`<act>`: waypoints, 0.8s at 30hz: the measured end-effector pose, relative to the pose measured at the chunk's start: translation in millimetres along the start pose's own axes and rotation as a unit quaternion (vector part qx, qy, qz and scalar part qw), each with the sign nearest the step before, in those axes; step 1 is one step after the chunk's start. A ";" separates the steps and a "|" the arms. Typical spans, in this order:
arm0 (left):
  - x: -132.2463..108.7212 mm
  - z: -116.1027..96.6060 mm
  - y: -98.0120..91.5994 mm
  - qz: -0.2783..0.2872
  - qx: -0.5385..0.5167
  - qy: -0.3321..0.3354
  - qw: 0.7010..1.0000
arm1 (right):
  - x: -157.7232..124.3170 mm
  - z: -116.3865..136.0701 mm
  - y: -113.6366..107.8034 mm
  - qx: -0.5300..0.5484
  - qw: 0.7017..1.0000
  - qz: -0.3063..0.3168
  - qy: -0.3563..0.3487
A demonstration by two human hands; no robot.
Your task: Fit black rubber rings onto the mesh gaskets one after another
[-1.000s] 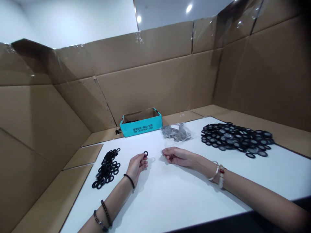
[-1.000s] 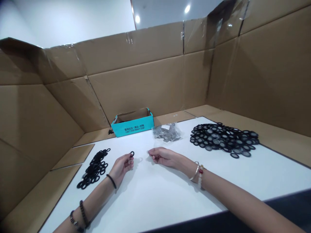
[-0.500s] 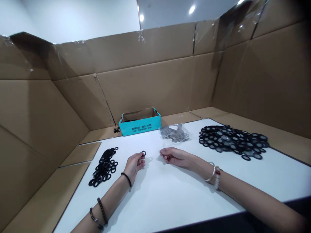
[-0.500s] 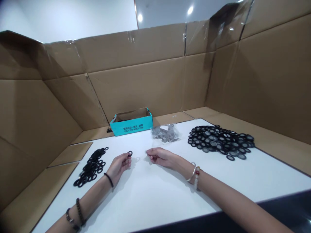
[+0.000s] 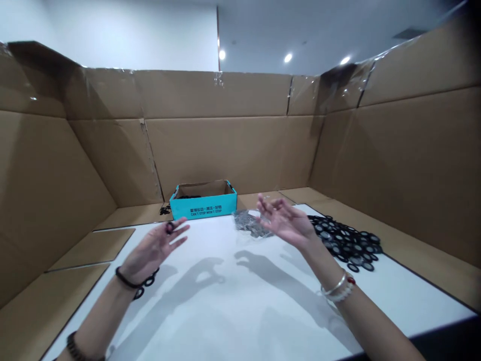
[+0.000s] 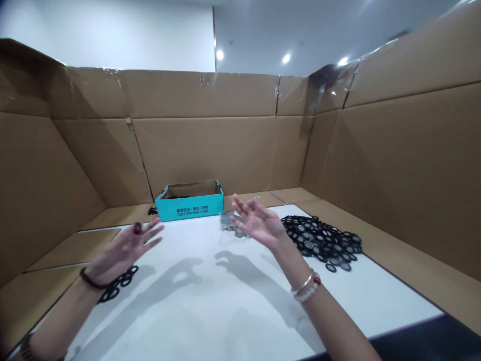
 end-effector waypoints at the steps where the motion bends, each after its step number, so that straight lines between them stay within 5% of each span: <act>1: -4.0 -10.9 -1.2 0.012 -0.024 0.025 0.999 | 1.9 19.7 2.9 -0.011 0.998 0.024 -0.050; 3: -5.9 -19.1 -4.0 0.019 -0.053 0.044 0.997 | 3.8 42.7 2.9 -0.042 0.991 0.055 -0.116; 5: 0.8 -5.3 -7.4 -0.017 -0.031 0.001 0.999 | 5.9 33.5 -4.3 -0.078 0.991 0.055 -0.090; 8: 12.9 43.8 -7.9 -0.093 0.056 -0.147 0.983 | -2.2 -30.0 -18.2 -0.143 0.984 0.030 0.101; 11: 17.7 88.1 10.9 -0.070 0.090 -0.234 0.966 | -20.9 -87.1 -9.2 -0.179 0.962 0.063 0.198; 14: 17.4 105.8 27.7 -0.059 0.118 -0.217 0.967 | -35.5 -112.2 10.8 -0.224 0.950 0.116 0.184; 17: 15.2 104.7 31.5 -0.090 0.145 -0.177 0.969 | -38.9 -110.3 20.6 -0.295 0.939 0.132 0.118; 24: 17.3 94.2 26.2 -0.118 0.163 -0.118 0.972 | -32.7 -107.3 13.4 -0.418 0.897 0.139 0.044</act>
Point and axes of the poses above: each hand's wrist, its own x-axis towards the middle knuckle, its own y-axis out of the palm, z = x × y, the point moved 8 cm from there along x, towards the middle knuckle, and after that the axes turned 15 degrees about -y, right-handed, at the moved point
